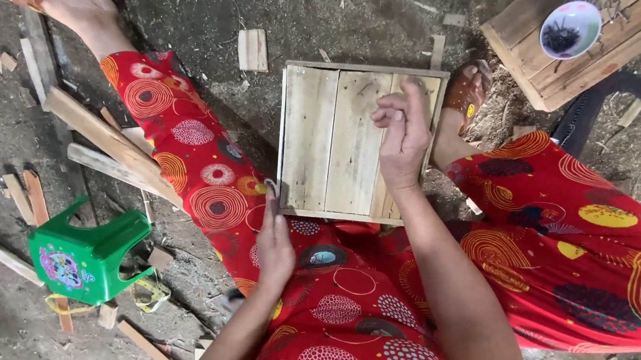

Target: Sanding the surfaces of a small handmade wooden box to smooth the finish.

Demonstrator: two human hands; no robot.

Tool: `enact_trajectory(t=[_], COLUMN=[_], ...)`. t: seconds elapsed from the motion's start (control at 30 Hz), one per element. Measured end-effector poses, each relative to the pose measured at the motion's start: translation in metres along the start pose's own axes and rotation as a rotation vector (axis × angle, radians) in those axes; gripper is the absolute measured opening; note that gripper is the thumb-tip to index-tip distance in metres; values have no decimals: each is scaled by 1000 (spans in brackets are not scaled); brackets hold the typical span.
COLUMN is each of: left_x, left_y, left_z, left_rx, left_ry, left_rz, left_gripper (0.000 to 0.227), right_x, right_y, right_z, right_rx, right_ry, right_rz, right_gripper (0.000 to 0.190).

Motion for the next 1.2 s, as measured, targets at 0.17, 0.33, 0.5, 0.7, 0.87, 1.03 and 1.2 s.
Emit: enact_trajectory(t=[0.17,0.33,0.5,0.7,0.87,1.03,1.2], left_x=[-63,-104,-117,-80,-19,-61,-23], left_y=[27,51,91,55,5,4,25], left_z=[23,27,43,60,74,141,225], left_rx=[165,230,60,506,72,-126,-168], left_ry=[517,747,1002,674,207,36,-99], left_rz=[495,805,843,797,327,232,-380], left_gripper=[55,50,54,49,61,52,69], right_x=[-8,-6,16,13,23,79,93], right_y=[4,5,-5,-55,-54,-67,-71], right_z=[2,1,-2,30,37,14,13], right_rx=[-5,-46,-50,81,-28,60,-6], right_ry=[-11,-16,37,-74,416,372,323], right_rz=[-36,-50,75,-108,-221,-8,-195], right_gripper=[38,39,42,50,63,45,48])
Point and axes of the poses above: each hand's wrist, its own z-axis towards the middle knuckle, its own y-axis out of the palm, x = y × z, the point moved 2 cm from there along z, towards the middle knuckle, and after that the axes turned 10 degrees about z, right-handed, at the moved point
